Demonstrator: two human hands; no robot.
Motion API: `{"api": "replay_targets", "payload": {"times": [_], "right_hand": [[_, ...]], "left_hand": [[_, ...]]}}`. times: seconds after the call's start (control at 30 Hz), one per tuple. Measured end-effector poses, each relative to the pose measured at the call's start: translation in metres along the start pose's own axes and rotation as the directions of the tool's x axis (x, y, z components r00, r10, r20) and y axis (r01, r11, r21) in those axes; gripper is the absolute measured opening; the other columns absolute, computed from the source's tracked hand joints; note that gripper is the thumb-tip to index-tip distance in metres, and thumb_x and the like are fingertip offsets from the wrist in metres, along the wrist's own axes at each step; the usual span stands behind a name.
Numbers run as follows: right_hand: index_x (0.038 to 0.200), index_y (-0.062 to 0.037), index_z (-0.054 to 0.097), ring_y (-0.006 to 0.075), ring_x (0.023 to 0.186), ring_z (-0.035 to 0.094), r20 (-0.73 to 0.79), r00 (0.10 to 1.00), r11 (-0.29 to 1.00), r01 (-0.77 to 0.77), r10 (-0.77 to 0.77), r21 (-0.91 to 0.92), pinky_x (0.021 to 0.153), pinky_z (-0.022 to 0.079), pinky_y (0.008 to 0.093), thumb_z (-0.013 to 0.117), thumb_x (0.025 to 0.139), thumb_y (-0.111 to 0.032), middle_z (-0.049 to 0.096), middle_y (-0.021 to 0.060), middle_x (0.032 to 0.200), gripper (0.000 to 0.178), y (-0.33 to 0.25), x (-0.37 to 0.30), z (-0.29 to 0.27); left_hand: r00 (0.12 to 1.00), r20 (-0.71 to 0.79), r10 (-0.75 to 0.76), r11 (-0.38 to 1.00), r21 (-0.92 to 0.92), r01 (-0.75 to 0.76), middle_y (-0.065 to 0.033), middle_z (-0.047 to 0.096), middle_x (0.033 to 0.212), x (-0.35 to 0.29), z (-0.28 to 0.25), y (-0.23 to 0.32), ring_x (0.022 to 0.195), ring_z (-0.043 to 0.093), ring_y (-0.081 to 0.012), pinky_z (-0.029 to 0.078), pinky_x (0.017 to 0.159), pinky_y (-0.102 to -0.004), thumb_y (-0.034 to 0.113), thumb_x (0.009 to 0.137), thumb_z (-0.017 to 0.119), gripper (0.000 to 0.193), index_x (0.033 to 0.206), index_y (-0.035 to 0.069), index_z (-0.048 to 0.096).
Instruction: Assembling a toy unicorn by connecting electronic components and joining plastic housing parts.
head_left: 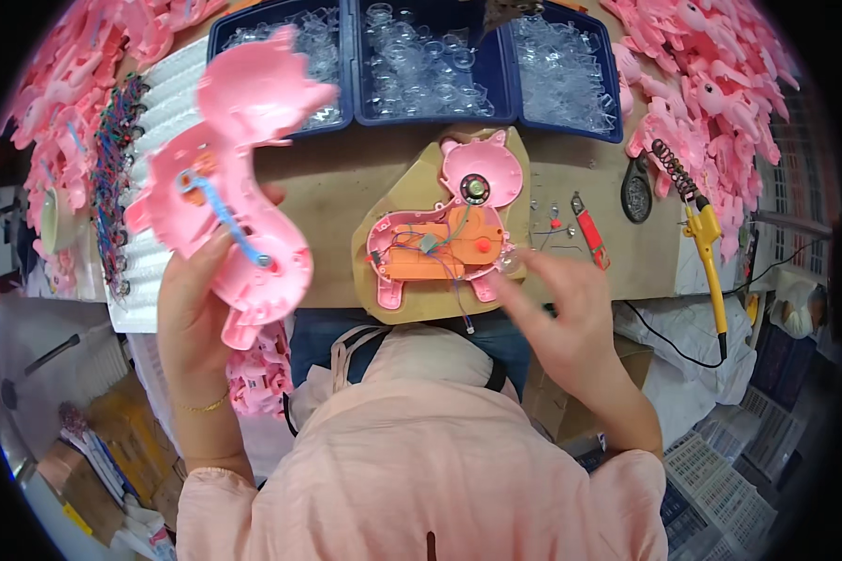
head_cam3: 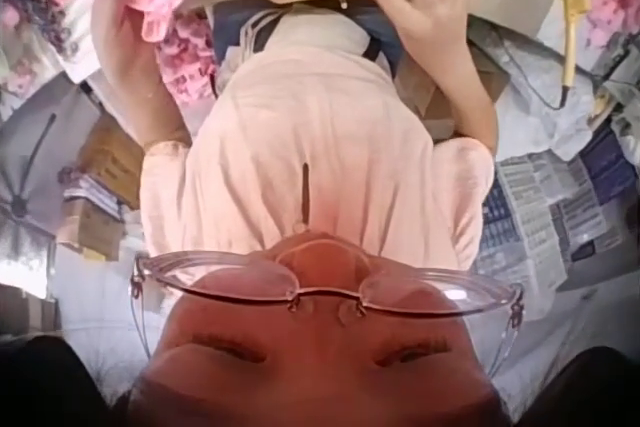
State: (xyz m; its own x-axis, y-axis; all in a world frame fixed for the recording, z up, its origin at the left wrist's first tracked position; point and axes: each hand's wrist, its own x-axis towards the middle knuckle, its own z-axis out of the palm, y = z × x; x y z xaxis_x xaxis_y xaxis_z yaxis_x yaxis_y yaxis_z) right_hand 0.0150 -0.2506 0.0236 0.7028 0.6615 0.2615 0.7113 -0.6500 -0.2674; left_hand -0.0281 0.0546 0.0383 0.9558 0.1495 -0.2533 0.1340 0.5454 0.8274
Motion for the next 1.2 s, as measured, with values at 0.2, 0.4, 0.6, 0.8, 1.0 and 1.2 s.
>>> {"api": "replay_targets", "payload": {"times": [0.2,0.4,0.6,0.8,1.0,1.2], "right_hand": [[0.098,-0.0118,0.063,0.0160,0.087,0.054,0.195,0.833,0.854,0.490,-0.518,0.178,0.071,0.044,0.0302,0.060,0.071,-0.010,0.056,0.0045,0.114,0.028,-0.002,0.021,0.005],[0.097,-0.0085,0.062,0.0158,0.084,0.054,0.262,0.857,0.892,0.394,-0.444,0.222,0.067,0.044,0.0292,0.060,0.068,-0.011,0.056,0.0047,0.114,0.029,-0.007,0.036,-0.006],[0.093,-0.0100,0.065,0.0164,0.080,0.056,0.245,0.831,0.865,0.492,-0.500,0.096,0.063,0.044,0.0304,0.062,0.070,-0.010,0.058,0.0046,0.109,0.024,0.003,0.022,0.006],[0.089,-0.0039,0.066,0.0176,0.063,0.061,0.126,0.991,0.775,-0.044,-0.046,0.631,0.055,0.047,0.0289,0.072,0.071,-0.011,0.064,0.0078,0.077,0.020,-0.009,0.046,0.022],[0.086,0.0016,0.065,0.0152,0.066,0.059,0.251,0.946,0.554,-0.322,0.203,0.768,0.059,0.045,0.0263,0.069,0.072,-0.001,0.063,0.0076,0.077,0.015,-0.010,0.036,0.017],[0.083,-0.0022,0.065,0.0204,0.073,0.055,0.156,0.966,0.641,-0.255,0.208,0.724,0.065,0.042,0.0304,0.068,0.069,0.001,0.058,0.0065,0.078,0.015,-0.021,0.049,0.001]], "left_hand": [[0.985,-0.050,-0.166,0.971,0.169,0.172,-0.0061,0.063,0.098,0.004,0.021,-0.019,0.085,0.062,-0.0100,0.051,0.072,-0.0246,0.014,0.090,0.057,0.029,0.115,-0.001,0.052],[0.991,-0.100,-0.093,0.996,-0.002,0.093,-0.0067,0.063,0.100,0.004,0.036,-0.033,0.089,0.061,-0.0104,0.050,0.075,-0.0256,0.013,0.090,0.058,0.032,0.118,-0.001,0.050],[0.975,0.037,-0.220,0.942,0.267,0.202,-0.0077,0.062,0.103,0.015,0.040,-0.019,0.094,0.060,-0.0123,0.050,0.080,-0.0271,0.008,0.084,0.065,0.042,0.121,-0.002,0.047],[0.995,0.054,-0.081,0.922,0.383,0.054,-0.0091,0.058,0.112,0.013,0.048,-0.038,0.100,0.058,-0.0136,0.048,0.085,-0.0276,0.005,0.083,0.064,0.048,0.125,-0.003,0.042],[0.990,-0.002,-0.139,0.900,0.417,0.127,-0.0079,0.061,0.105,0.007,0.046,-0.044,0.091,0.059,-0.0107,0.049,0.077,-0.0262,0.004,0.082,0.063,0.038,0.116,-0.004,0.048],[0.991,-0.042,-0.124,0.874,0.468,0.129,-0.0051,0.062,0.096,-0.003,0.059,-0.052,0.084,0.058,-0.0082,0.048,0.073,-0.0246,0.003,0.082,0.061,0.029,0.109,-0.004,0.052]]}}
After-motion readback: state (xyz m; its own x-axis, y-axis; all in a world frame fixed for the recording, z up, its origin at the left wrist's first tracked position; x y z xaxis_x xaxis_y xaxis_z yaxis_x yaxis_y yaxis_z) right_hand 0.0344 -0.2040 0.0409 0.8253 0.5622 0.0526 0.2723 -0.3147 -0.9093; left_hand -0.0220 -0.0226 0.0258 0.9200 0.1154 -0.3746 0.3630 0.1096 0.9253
